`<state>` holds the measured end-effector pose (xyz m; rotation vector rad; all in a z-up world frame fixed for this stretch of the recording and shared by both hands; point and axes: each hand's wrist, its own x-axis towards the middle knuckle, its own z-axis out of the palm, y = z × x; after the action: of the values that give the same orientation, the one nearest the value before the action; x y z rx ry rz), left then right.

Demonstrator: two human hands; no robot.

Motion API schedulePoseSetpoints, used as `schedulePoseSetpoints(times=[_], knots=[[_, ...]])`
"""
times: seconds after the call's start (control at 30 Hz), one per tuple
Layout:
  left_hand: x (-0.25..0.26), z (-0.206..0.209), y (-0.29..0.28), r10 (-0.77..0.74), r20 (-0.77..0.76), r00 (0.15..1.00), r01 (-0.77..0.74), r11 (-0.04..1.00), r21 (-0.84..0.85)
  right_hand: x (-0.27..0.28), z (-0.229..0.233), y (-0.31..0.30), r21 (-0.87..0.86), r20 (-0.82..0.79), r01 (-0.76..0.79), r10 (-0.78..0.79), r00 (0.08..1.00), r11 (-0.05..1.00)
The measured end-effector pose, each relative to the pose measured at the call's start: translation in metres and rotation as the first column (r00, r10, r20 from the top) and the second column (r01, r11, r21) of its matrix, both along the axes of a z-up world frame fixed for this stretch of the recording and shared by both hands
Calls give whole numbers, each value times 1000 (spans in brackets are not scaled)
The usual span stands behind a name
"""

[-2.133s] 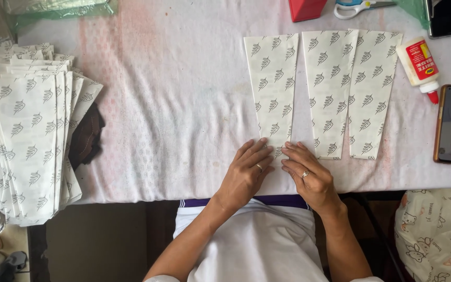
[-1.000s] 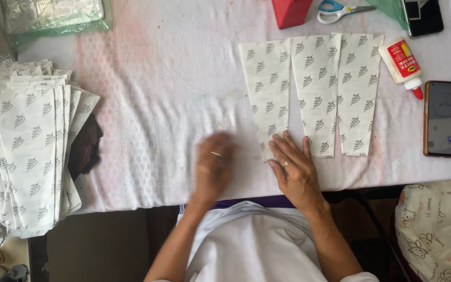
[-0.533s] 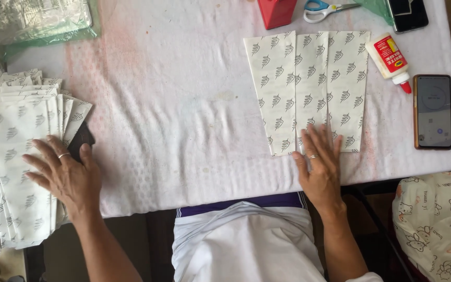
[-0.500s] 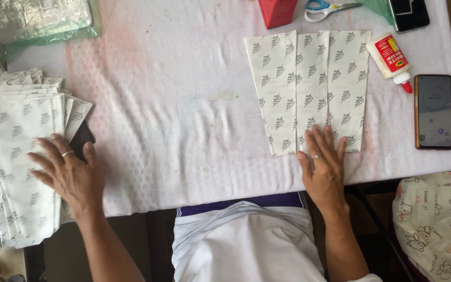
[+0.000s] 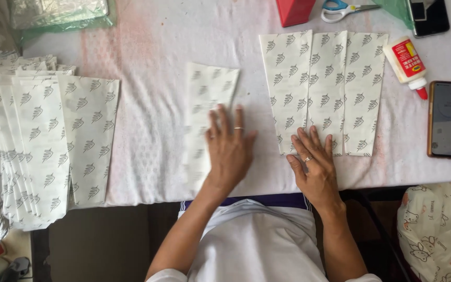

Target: The person arranges printed paper sheets on a table and applies glue to the edges to form individual bags.

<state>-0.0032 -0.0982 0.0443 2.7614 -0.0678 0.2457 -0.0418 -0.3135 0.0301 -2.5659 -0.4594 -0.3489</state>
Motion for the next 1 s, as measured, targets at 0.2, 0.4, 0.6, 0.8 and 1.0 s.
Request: schedulePoseSetpoints(times=[0.2, 0.4, 0.6, 0.8, 1.0], knots=[[3, 12, 23, -250, 94, 964, 260, 799, -543, 1, 7, 1, 36, 4, 29, -29, 1000, 999], [-17, -5, 56, -353, 40, 935, 356, 932, -72, -1, 3, 3, 3, 68, 3, -3, 998, 1000], [16, -26, -2, -335, 55, 941, 338, 939, -67, -1, 3, 3, -6, 59, -1, 2, 998, 1000], [19, -21, -13, -302, 127, 945, 319, 938, -140, 1, 15, 9, 46, 69, 6, -9, 998, 999], [-33, -9, 15, -310, 308, 899, 402, 863, -306, 10, 18, 28, 211, 89, -225, 210, 974, 951]])
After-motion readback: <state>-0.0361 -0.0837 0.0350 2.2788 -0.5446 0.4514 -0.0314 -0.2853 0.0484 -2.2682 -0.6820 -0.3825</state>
